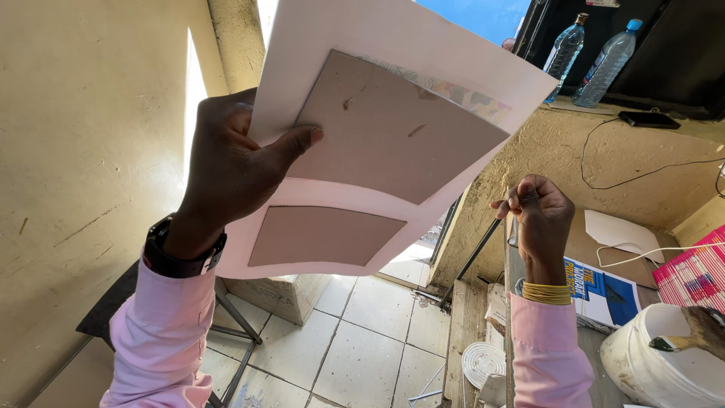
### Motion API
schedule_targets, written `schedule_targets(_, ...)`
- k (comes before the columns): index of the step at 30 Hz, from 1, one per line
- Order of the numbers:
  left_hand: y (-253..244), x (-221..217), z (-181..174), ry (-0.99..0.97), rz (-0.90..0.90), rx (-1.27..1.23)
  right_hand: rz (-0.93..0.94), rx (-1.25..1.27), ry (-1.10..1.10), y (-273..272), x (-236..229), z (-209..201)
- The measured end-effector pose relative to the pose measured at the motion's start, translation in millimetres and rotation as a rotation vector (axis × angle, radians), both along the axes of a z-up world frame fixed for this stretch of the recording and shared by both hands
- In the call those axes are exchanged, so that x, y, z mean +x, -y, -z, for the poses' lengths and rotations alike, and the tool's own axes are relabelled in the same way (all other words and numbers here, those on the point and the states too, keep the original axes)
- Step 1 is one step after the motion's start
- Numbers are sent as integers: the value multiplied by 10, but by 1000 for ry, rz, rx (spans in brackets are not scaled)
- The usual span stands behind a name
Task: The person holds a white book cover with two rectangular cutouts, then places it on a table. They align a printed sheet with floral designs and the word 'FINE' onto the cover, smoothing it down with both hands. Finally, they lift the assembled cover to display the finished product.
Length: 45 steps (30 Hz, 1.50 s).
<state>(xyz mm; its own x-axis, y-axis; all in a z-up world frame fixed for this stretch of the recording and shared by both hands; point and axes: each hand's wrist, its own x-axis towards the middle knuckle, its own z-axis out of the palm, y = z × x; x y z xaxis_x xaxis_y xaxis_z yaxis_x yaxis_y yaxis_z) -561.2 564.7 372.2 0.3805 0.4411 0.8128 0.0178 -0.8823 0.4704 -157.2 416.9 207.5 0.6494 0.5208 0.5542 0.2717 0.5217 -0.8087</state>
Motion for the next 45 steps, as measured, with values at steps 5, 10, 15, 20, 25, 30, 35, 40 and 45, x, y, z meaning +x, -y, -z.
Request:
schedule_targets(5,29,-59,-41,5,55,-5,-33,7,-36,-205,112,141)
schedule_targets(10,28,-99,-27,30,152,-62,-267,-8,-230,-464,254,321)
schedule_targets(15,-5,74,36,86,290,-220,-543,257,-214,-658,584,270)
schedule_targets(20,-103,70,167,148,229,-273,-884,590,-200,-696,470,-30)
schedule_targets(25,-194,-8,271,227,58,-227,-550,5,-110,-683,40,-411)
schedule_targets(30,-247,3,349,254,11,-237,-156,-16,212,-475,-740,-795)
schedule_targets(35,-312,-50,423,222,-10,-232,-100,-37,23,-561,-845,-779)
schedule_targets(40,-553,-103,578,229,110,-167,-52,24,140,-659,-727,-599)
schedule_targets(45,-460,-111,535,197,115,-233,-44,31,89,-698,-727,-503)
